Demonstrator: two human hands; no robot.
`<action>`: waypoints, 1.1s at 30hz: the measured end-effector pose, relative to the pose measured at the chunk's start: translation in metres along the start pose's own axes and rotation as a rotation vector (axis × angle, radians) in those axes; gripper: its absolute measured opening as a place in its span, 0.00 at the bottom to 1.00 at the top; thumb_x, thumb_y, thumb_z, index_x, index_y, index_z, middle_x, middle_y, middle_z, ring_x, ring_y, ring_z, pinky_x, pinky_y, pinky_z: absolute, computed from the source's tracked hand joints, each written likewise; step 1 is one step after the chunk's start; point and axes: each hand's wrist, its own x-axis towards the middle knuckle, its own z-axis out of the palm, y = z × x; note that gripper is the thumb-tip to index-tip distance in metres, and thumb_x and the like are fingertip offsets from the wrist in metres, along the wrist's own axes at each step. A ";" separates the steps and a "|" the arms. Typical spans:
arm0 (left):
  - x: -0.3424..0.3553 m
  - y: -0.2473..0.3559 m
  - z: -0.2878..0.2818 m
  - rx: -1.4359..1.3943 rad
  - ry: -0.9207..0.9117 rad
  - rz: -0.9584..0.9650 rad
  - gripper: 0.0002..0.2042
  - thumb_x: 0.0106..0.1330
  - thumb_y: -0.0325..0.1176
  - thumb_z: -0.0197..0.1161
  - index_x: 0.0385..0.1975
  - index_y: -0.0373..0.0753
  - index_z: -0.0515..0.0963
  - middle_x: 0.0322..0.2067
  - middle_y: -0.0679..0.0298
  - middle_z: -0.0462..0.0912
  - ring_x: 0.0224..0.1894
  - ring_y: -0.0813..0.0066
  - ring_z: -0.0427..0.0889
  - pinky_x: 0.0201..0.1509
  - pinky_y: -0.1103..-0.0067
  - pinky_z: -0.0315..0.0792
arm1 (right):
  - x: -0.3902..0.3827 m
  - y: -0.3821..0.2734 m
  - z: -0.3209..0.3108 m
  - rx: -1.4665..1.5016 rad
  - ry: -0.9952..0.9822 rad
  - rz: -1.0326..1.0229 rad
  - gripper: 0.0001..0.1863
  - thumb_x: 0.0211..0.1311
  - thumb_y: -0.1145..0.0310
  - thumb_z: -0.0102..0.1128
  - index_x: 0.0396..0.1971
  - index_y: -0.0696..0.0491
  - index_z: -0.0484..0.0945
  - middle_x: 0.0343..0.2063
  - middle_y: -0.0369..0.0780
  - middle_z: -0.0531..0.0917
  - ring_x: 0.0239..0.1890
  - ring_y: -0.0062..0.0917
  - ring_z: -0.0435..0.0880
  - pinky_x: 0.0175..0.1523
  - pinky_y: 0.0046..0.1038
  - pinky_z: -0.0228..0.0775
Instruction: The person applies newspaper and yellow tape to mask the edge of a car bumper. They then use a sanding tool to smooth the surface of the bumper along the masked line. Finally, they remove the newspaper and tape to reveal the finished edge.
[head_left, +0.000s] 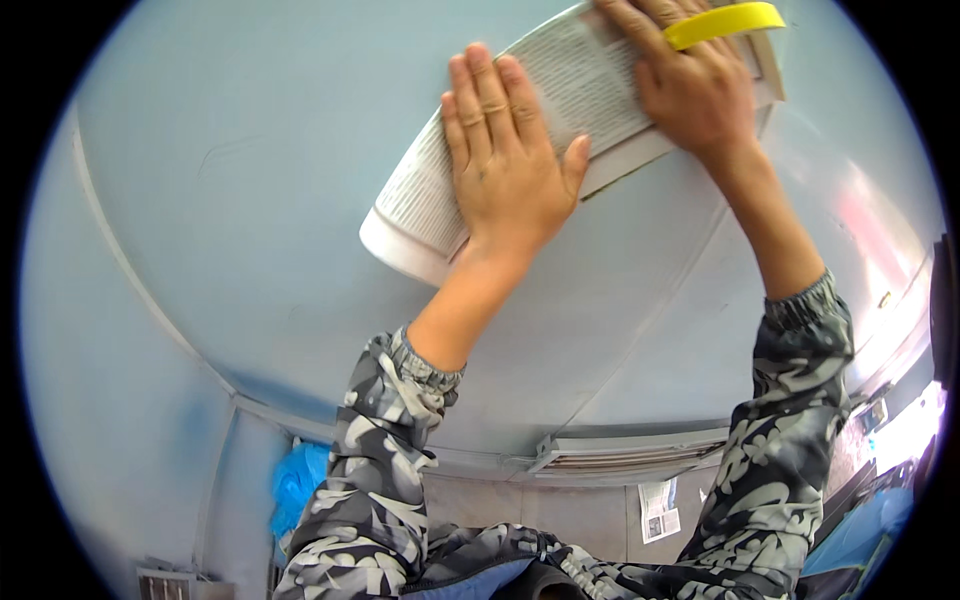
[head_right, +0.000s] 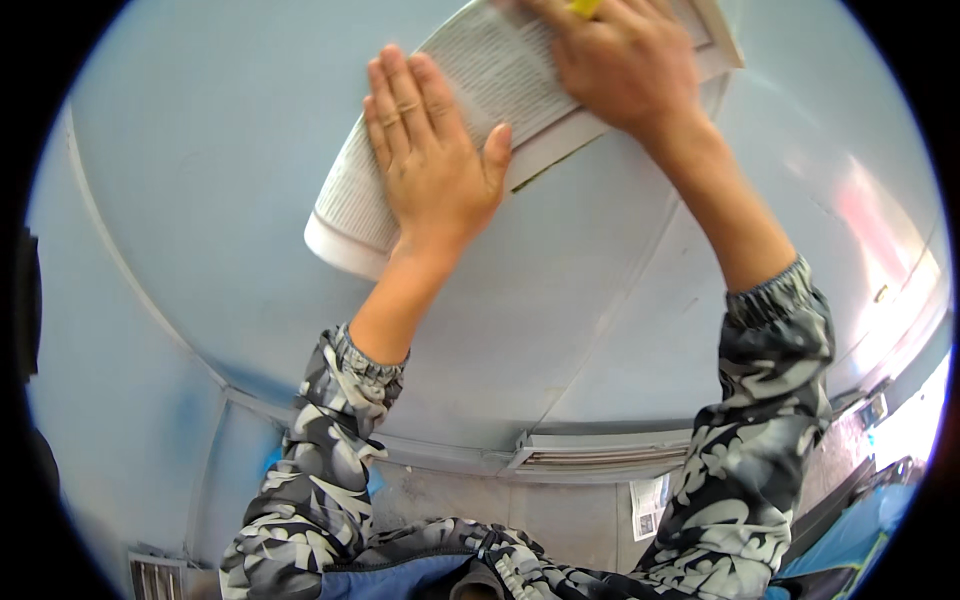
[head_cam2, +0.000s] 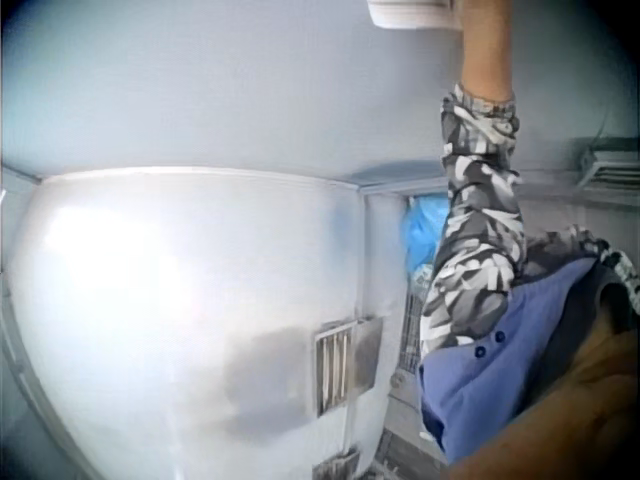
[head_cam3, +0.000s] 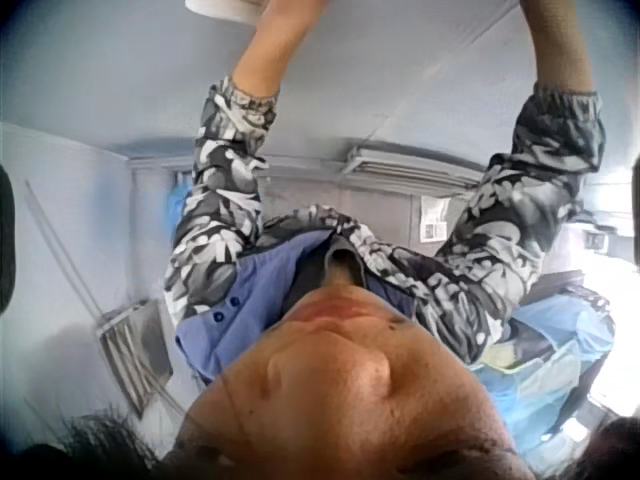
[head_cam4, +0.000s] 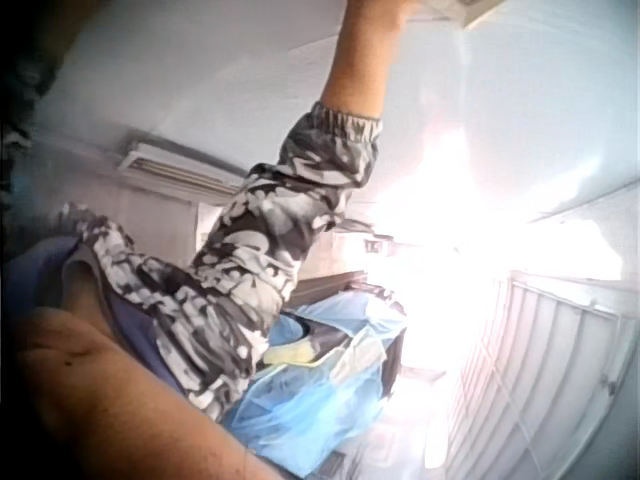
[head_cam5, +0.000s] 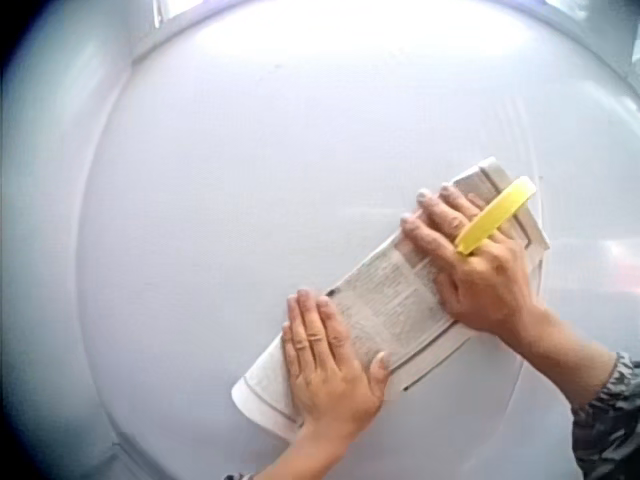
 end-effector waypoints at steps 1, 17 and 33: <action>0.003 0.000 0.000 -0.001 -0.022 -0.028 0.40 0.71 0.57 0.41 0.69 0.25 0.46 0.70 0.40 0.45 0.73 0.43 0.42 0.74 0.56 0.39 | 0.002 0.018 -0.002 -0.010 -0.019 0.014 0.25 0.47 0.76 0.52 0.50 0.53 0.80 0.55 0.49 0.77 0.60 0.44 0.74 0.68 0.42 0.61; 0.011 0.037 0.019 -0.070 -0.155 0.127 0.39 0.71 0.53 0.44 0.69 0.26 0.44 0.70 0.39 0.42 0.73 0.42 0.38 0.73 0.51 0.34 | -0.062 0.034 0.024 0.065 -0.078 0.189 0.29 0.46 0.70 0.56 0.55 0.43 0.78 0.61 0.45 0.73 0.65 0.41 0.69 0.68 0.42 0.59; -0.022 0.021 0.045 0.051 0.007 0.210 0.33 0.62 0.43 0.63 0.63 0.33 0.61 0.55 0.53 0.65 0.58 0.54 0.64 0.62 0.61 0.59 | -0.118 0.025 0.030 0.042 -0.080 0.285 0.35 0.45 0.73 0.59 0.60 0.53 0.70 0.63 0.43 0.70 0.65 0.39 0.68 0.68 0.38 0.59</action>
